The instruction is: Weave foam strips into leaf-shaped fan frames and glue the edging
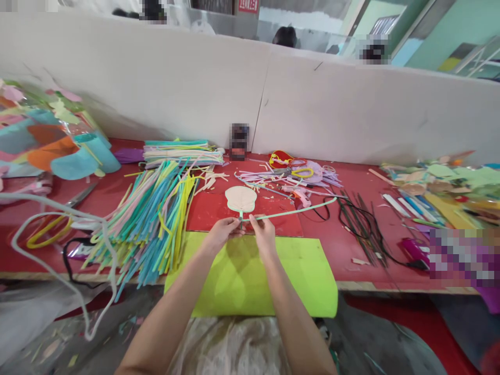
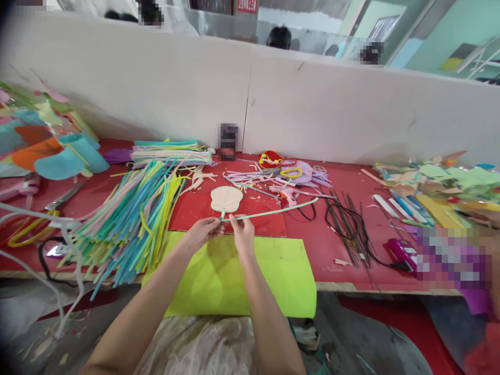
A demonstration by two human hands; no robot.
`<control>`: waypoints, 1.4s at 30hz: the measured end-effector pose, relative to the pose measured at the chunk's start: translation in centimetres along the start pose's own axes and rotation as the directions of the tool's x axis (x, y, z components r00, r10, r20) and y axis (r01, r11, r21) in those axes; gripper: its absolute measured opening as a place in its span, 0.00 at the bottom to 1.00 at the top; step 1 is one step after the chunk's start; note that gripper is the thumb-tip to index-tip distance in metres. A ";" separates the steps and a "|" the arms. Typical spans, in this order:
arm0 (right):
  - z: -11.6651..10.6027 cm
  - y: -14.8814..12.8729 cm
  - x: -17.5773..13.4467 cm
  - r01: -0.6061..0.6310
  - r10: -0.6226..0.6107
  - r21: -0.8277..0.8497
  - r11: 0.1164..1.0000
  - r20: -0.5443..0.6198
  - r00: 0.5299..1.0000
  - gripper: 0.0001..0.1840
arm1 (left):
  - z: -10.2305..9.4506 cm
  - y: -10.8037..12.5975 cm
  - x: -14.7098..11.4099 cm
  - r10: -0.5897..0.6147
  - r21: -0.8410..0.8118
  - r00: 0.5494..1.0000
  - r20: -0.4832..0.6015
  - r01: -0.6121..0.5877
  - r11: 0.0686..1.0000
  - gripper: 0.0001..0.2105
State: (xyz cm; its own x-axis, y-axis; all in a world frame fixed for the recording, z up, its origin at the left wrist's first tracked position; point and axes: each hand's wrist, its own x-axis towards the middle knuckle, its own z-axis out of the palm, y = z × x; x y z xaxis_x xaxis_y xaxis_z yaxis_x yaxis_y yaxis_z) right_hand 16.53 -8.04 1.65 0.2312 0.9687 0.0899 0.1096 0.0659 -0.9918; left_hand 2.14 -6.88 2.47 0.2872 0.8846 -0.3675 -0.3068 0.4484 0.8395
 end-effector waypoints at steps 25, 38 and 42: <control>0.3 -0.5 -0.1 -0.048 0.048 0.026 0.999 0.010 0.999 0.19 | 0.4 0.0 0.1 -0.041 -0.209 0.999 -0.015 0.037 0.977 0.06; 2.2 0.3 -0.8 -0.095 0.097 0.204 0.974 -0.001 0.995 0.18 | 1.1 -0.9 0.2 0.038 -0.434 0.999 0.016 -0.027 0.900 0.04; 2.2 0.3 -0.8 -0.141 0.140 0.163 0.976 0.022 0.990 0.22 | 1.0 -0.8 0.2 0.047 -0.427 0.999 0.001 -0.042 0.903 0.05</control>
State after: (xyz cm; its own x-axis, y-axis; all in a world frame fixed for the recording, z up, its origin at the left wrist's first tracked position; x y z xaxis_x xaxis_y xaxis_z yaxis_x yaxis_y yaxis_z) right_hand 14.25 -8.24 1.10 0.2232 0.9734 -0.0514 -0.0837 -0.0334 -0.9959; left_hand 3.35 -7.20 2.18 0.2735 0.9044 -0.3275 -0.6768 0.4229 0.6025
